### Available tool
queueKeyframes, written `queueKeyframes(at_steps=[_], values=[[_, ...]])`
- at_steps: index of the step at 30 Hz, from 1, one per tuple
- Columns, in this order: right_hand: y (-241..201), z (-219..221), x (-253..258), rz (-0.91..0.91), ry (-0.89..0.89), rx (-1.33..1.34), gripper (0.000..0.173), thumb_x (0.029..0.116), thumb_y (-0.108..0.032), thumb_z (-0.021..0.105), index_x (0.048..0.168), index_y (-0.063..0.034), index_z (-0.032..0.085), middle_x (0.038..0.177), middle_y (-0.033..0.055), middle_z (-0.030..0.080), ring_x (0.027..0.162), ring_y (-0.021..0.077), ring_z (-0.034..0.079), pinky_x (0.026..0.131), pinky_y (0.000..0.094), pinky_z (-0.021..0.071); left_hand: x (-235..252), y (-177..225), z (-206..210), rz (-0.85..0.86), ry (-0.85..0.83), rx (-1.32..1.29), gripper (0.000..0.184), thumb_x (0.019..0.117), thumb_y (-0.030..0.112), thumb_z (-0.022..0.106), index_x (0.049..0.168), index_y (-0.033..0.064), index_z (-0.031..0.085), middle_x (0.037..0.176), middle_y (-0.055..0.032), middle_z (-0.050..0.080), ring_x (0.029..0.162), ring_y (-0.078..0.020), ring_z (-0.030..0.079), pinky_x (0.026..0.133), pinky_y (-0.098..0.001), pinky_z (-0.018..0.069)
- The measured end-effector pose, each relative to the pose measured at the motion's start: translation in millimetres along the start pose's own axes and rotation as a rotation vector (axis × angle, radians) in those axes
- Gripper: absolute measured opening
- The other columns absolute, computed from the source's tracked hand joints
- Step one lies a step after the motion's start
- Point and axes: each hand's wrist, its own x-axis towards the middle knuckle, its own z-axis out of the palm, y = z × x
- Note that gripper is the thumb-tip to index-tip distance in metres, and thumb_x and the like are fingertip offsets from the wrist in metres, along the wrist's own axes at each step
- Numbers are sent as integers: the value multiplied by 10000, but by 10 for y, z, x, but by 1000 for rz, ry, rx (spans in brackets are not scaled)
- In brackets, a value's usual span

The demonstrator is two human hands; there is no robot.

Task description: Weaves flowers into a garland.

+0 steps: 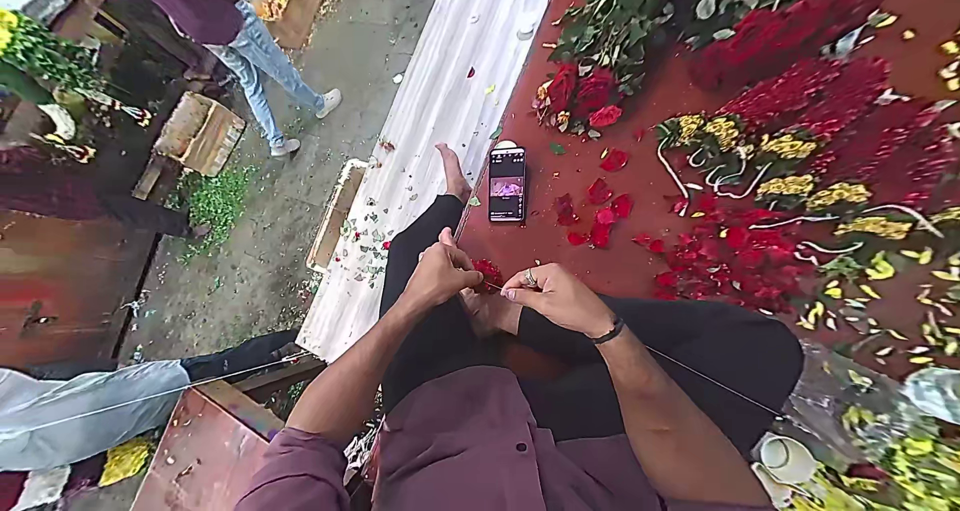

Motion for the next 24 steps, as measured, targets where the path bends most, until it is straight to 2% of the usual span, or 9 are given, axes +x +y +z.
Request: queueKeyframes(at_steps=[2,6,9,13,15,17,21,23,24], values=[[-34,-5,-25,7,-6,-79,206,987,-312,640,947,-183,795,750,-62,688,681,31,611,666,301,517,-21,12,6,3,3,20,170,855,309,822,840,143,792,736,-13,730,635,-144,670,646,-443,577],[-52,-61,-83,11,-12,-152,216,986,-329,624,915,-191,775,695,-60,639,632,60,577,622,340,488,-42,-48,-21,-53,-69,79,232,859,373,818,882,143,787,788,-17,742,704,-149,694,717,-458,589],[-19,-64,-105,28,-60,-171,216,989,-315,637,865,-180,751,660,-47,606,603,86,552,598,365,464,-102,-118,-92,-77,-92,95,254,862,387,809,847,135,771,742,-11,717,669,-141,665,680,-451,564],[1,-35,-99,35,-136,-184,215,990,-292,649,844,-161,739,664,-26,612,620,116,579,608,387,481,-127,-254,-160,-71,-84,16,222,881,322,817,807,118,769,714,3,710,641,-103,639,648,-393,541],[-27,-66,-129,79,-198,-158,234,996,-273,638,826,-139,725,625,-15,592,553,108,551,552,353,465,-119,-301,-166,-69,-78,-39,189,886,285,812,830,109,776,740,-2,724,663,-92,651,670,-375,551],[-91,-138,-169,195,-312,-145,268,1031,-267,609,851,-103,721,601,8,609,487,104,563,504,308,499,-113,-332,-156,-60,-68,-98,170,890,256,811,843,96,780,760,-8,732,681,-89,657,682,-353,557],[-138,-314,-294,367,-471,-186,328,1055,-336,593,906,-69,710,656,42,674,506,127,619,519,300,537,-104,-335,-126,-57,-67,-169,156,884,217,817,842,73,776,757,-25,729,683,-93,658,684,-331,558],[-144,-452,-379,378,-461,-167,319,1043,-344,616,955,-58,726,700,52,705,546,141,655,548,314,566,-106,-289,-116,-59,-71,-171,161,876,213,826,828,70,769,731,-17,717,656,-81,639,662,-315,542],[-170,-534,-418,374,-421,-149,294,1037,-312,632,986,-42,736,740,67,721,596,162,683,595,339,593,-110,-265,-111,-63,-70,-174,162,872,210,828,821,70,766,722,-14,712,647,-77,632,654,-310,540]])
